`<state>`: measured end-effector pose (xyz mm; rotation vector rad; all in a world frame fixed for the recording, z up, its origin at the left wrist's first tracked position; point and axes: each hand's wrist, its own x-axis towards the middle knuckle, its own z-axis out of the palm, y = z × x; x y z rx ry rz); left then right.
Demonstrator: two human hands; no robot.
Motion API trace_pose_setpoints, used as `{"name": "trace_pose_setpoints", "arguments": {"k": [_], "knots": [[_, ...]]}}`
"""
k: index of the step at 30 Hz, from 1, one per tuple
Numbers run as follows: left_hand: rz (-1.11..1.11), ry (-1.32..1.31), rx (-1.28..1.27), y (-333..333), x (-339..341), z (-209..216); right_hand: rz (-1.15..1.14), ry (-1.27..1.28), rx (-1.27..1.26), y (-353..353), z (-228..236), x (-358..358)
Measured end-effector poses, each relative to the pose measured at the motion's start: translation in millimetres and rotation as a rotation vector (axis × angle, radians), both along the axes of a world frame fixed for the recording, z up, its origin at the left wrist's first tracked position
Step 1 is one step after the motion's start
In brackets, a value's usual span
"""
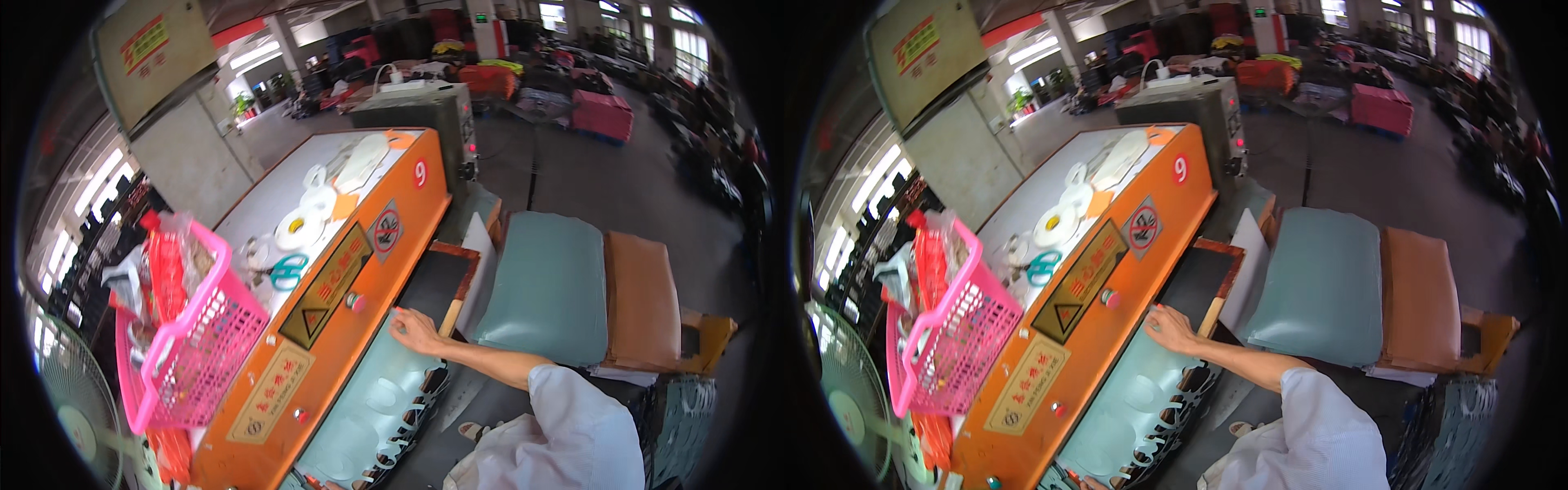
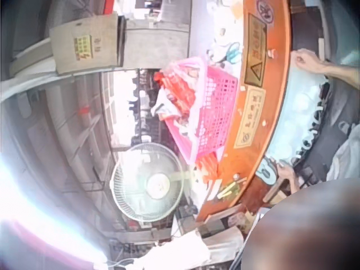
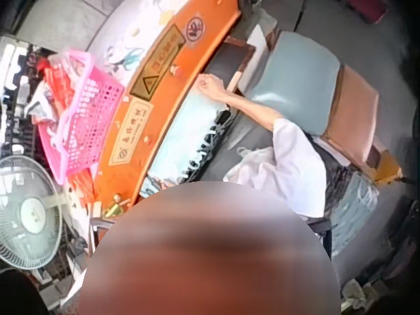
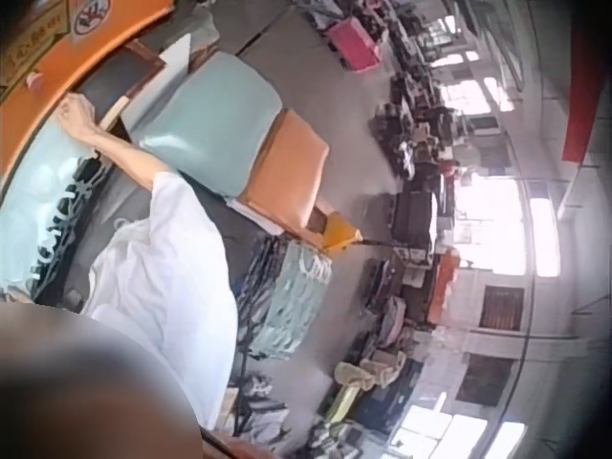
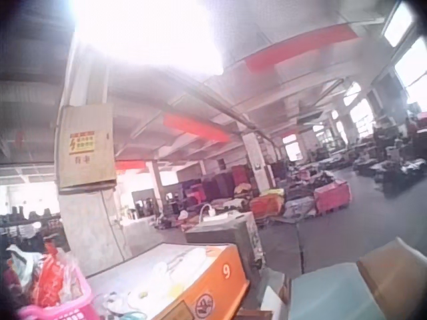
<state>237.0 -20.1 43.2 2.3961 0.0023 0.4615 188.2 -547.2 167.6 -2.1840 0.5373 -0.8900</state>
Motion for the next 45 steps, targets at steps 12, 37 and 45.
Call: {"name": "trace_pose_setpoints", "arguments": {"k": [12, 37, 45], "knots": [[-0.009, -0.130, 0.163, 28.7, 47.1, -48.5, -0.190, 0.058, -0.135, -1.0, -102.3, -37.4], [0.219, 0.125, -0.005, -12.7, -202.9, -10.5, 0.428, 0.338, -0.130, 238.8, -79.9, 27.4], [0.245, 0.295, -0.041, -4.2, -280.1, 14.1, 0.571, 0.160, 0.343, 207.9, -53.5, -5.3]]}}
